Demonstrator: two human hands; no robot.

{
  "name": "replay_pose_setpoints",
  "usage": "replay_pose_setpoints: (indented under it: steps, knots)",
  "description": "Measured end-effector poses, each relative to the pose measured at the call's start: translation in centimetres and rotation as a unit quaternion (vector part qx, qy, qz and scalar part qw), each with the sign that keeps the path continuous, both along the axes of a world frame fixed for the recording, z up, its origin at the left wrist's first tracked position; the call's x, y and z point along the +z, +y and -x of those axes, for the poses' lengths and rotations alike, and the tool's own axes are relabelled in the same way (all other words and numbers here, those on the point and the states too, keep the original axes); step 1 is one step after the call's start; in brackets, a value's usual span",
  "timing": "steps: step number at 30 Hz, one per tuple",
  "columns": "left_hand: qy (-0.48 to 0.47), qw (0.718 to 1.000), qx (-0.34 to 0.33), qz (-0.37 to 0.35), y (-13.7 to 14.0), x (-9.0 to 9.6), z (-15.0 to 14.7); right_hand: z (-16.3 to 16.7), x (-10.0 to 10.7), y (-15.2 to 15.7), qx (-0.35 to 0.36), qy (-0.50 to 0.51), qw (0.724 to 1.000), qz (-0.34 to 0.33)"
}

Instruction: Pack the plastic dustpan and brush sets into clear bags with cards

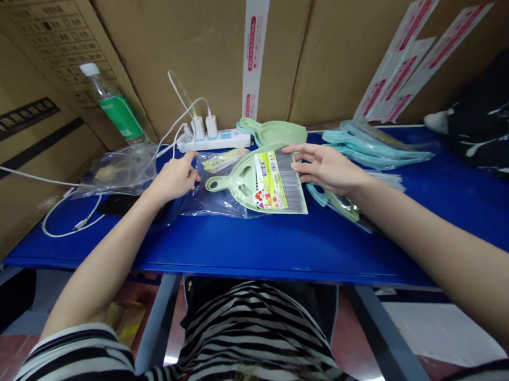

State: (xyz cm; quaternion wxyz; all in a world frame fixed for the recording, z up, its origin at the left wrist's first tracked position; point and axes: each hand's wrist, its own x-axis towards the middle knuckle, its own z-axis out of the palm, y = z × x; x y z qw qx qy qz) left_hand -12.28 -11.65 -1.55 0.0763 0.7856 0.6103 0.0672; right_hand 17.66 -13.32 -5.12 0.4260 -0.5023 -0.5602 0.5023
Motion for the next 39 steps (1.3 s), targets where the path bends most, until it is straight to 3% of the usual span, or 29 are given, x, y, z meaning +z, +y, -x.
replay_pose_setpoints:
  steps: [6,15,28,39]
  knots:
    - [-0.083,0.995,-0.044,-0.02,0.2,-0.6,0.4,-0.1,-0.2,0.2,-0.001,0.014,1.0,0.0]
    - [-0.153,0.987,-0.052,-0.004,0.3,-1.0,0.3,-0.1,-0.7,0.4,0.03,0.018,0.999,-0.028]
    - [-0.054,0.996,-0.065,-0.008,0.8,-1.4,0.4,0.2,-0.5,0.1,0.047,-0.054,0.997,-0.006]
    - [-0.039,0.996,-0.077,-0.027,0.6,-1.6,0.2,0.7,-0.8,0.0,0.106,-0.181,0.972,-0.102]
